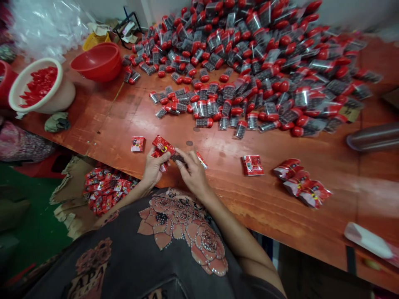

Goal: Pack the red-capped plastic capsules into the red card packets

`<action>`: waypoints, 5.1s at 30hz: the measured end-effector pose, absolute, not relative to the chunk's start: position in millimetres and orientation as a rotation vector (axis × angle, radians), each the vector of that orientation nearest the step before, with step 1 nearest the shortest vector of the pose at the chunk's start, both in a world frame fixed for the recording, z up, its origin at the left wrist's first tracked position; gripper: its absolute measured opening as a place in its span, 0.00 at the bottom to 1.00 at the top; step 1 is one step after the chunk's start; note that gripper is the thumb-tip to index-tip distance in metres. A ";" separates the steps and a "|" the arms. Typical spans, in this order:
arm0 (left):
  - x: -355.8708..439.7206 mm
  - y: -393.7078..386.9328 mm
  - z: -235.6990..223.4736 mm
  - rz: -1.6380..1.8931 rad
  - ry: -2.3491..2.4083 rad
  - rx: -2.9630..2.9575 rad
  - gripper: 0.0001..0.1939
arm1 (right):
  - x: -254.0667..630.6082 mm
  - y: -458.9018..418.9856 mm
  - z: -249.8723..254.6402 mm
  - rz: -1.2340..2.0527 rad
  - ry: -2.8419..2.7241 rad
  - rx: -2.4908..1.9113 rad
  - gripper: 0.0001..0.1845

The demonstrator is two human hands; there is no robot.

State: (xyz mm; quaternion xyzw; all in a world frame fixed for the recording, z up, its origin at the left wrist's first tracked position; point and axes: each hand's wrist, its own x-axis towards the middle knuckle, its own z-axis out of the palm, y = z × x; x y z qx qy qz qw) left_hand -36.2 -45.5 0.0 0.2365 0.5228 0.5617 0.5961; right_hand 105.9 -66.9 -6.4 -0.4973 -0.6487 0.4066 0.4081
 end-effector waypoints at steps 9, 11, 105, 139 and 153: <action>-31.3 -45.2 5.5 1.313 1.261 0.584 0.22 | 98.7 -75.0 -13.9 0.917 -1.579 -1.349 0.17; -29.4 -44.5 7.9 1.328 1.242 0.583 0.21 | 97.4 -76.0 -14.3 0.936 -1.521 -1.357 0.16; -36.3 -2.6 -25.4 1.148 1.001 -0.026 0.12 | 114.3 -29.7 -13.5 1.232 -1.258 -1.384 0.22; -35.2 -31.9 6.2 1.209 1.124 0.539 0.27 | 116.7 -55.4 4.3 1.076 -1.343 -1.291 0.12; -35.1 -38.0 7.4 1.222 1.135 0.598 0.34 | 112.9 -60.4 4.2 0.936 -1.412 -1.248 0.10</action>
